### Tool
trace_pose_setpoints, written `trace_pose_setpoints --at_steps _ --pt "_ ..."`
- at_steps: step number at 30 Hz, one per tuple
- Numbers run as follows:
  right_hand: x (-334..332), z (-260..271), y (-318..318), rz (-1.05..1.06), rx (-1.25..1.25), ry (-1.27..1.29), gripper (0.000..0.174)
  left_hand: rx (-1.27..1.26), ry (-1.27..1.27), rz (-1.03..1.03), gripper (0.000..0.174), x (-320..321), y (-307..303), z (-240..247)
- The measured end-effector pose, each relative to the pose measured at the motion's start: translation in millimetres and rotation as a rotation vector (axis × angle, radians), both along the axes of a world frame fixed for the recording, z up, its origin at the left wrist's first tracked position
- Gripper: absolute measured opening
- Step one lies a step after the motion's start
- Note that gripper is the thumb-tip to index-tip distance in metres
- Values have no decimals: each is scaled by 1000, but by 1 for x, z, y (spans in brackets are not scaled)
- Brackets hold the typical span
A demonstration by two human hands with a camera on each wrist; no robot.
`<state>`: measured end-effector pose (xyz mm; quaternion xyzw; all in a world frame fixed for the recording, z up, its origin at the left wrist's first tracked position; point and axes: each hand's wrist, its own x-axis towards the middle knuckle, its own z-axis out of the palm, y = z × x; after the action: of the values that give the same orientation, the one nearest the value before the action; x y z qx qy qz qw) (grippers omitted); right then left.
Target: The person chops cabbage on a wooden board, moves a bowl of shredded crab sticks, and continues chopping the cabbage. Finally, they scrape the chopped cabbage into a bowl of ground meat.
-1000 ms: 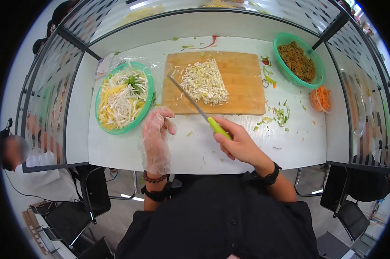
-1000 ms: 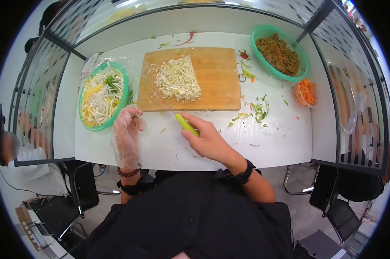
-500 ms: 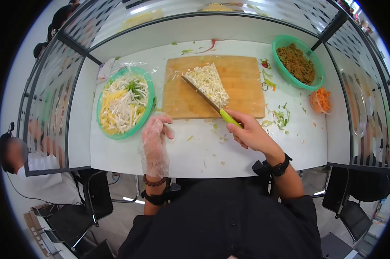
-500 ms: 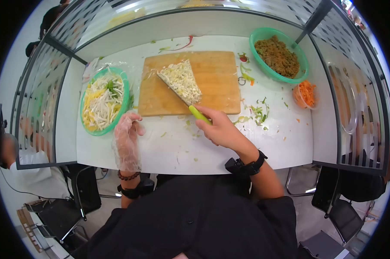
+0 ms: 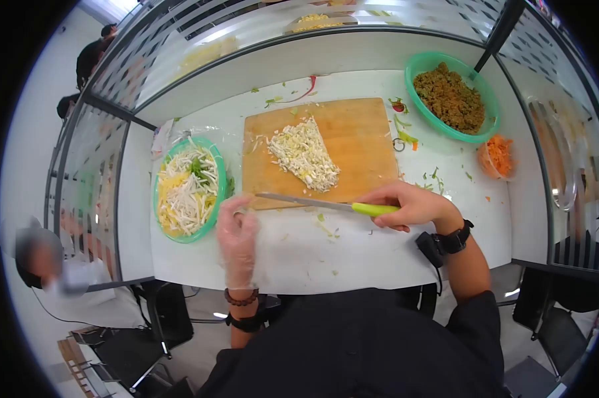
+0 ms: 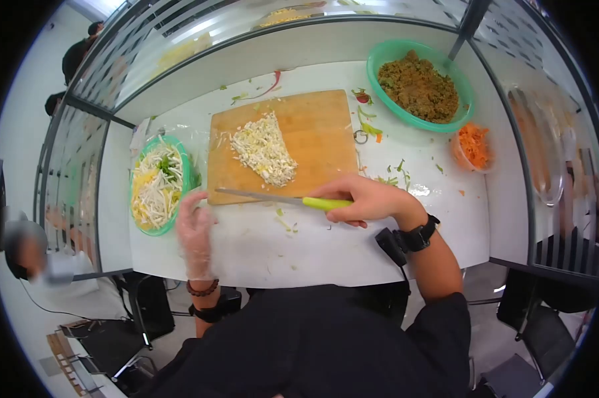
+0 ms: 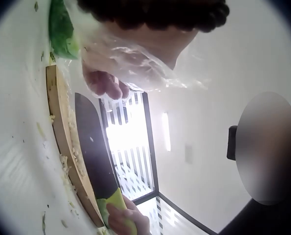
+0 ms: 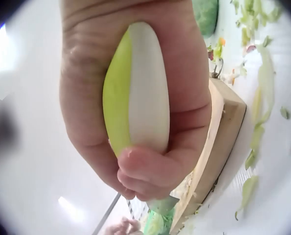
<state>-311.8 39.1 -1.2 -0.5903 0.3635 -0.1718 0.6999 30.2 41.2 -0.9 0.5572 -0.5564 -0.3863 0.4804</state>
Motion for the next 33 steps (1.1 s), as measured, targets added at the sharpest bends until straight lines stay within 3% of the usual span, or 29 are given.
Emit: trace_pose_setpoints --at_steps 2,4,7,13,17,24,33 --pt "-6 -3 6 20 4 -13 49 -122 -312 -73 28 -4 -5 0" --pt "-10 1 7 47 -2 11 49 -242 -512 -171 24 -19 -10 10" --pt "-12 0 7 35 -107 50 49 -285 -628 -283 20 -18 -18 6" --pt "-16 -3 9 -86 -395 -9 45 -364 -649 -268 17 -21 -22 5" --pt "-16 11 13 -169 -525 128 39 -415 -668 -181 17 -37 -22 13" --pt "-18 5 15 -354 -772 512 20 -356 -656 -233 14 -41 -23 1" --pt "-22 -6 8 -344 -620 537 15 -287 -620 -192 24 -30 -26 -12"
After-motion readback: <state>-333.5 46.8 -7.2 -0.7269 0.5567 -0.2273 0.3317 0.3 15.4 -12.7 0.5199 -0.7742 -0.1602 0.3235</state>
